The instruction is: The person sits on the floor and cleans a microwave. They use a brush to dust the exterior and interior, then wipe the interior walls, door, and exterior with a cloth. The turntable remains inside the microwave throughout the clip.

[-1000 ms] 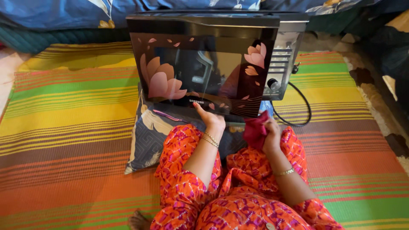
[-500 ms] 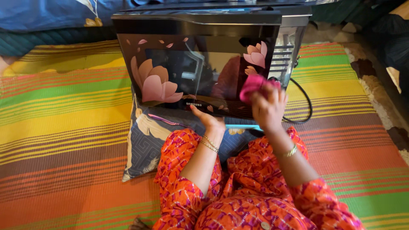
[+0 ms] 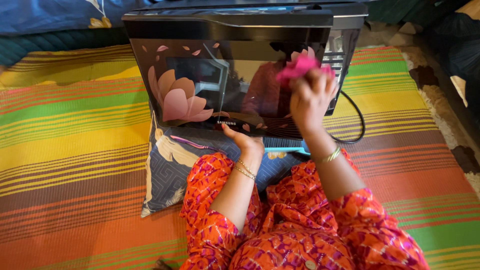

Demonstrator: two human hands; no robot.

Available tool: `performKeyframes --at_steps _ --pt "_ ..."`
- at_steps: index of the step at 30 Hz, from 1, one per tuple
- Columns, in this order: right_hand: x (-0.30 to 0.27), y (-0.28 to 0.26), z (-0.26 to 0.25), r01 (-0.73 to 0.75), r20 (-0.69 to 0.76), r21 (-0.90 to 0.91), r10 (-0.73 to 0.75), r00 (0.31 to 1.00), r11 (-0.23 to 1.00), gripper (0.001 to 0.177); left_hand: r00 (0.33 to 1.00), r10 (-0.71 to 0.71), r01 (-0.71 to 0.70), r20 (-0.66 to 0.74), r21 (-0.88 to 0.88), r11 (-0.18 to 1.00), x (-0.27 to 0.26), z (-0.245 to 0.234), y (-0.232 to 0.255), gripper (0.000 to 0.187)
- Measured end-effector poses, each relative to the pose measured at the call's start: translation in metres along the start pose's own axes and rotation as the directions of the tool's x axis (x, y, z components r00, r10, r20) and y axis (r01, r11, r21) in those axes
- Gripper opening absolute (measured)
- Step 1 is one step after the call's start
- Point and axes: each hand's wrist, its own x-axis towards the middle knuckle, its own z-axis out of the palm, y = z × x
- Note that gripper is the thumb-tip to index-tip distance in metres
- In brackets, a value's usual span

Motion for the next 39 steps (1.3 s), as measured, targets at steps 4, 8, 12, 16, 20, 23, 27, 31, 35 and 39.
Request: performKeyframes --at_steps 4,8,12,16,20,23,27,31,35,39 --pt "-0.086 -0.022 -0.024 0.124 0.18 -0.021 -0.118 0.977 0.992 0.011 0.995 0.018 -0.011 -0.097 0.074 0.997 0.003 -0.001 -0.002 0.084" --pt "-0.129 -0.037 -0.044 0.15 0.259 0.019 -0.15 0.954 0.989 0.016 0.99 0.01 -0.001 -0.138 0.066 0.998 0.006 -0.001 -0.004 0.084" --pt "-0.089 -0.023 -0.035 0.083 0.246 0.098 -0.105 0.964 0.992 0.007 0.999 0.041 -0.041 -0.019 0.019 0.999 0.005 -0.004 -0.004 0.083" --pt "0.006 0.002 -0.004 0.044 0.086 -0.008 -0.043 0.995 0.999 0.008 1.0 -0.014 0.016 -0.026 0.055 0.998 0.002 -0.001 -0.002 0.084" --pt "0.066 -0.002 0.022 -0.053 -0.032 -0.035 0.052 0.998 0.998 0.012 0.998 -0.033 0.036 -0.061 0.05 0.998 -0.004 0.007 0.001 0.081" --pt "0.06 -0.014 0.036 -0.067 -0.033 -0.096 0.064 0.997 0.993 0.013 0.998 -0.012 0.016 -0.063 0.058 0.998 -0.007 0.009 0.001 0.08" --pt "-0.011 -0.036 0.036 0.015 0.155 -0.041 -0.008 0.988 0.999 0.017 1.0 0.011 -0.01 -0.017 0.059 0.998 0.0 0.004 -0.001 0.082" --pt "-0.098 -0.052 0.013 0.21 0.32 0.1 -0.232 0.919 0.972 0.025 0.996 0.068 -0.071 0.058 0.051 0.996 0.014 -0.009 -0.005 0.087" --pt "-0.131 -0.041 0.0 0.226 0.359 0.112 -0.252 0.899 0.968 0.031 0.999 0.029 -0.027 -0.038 0.071 0.997 0.022 -0.017 -0.006 0.083" --pt "-0.1 -0.014 0.012 0.104 0.309 0.147 -0.145 0.94 0.984 0.022 0.994 0.087 -0.09 0.062 0.048 0.995 0.029 -0.014 -0.006 0.079"
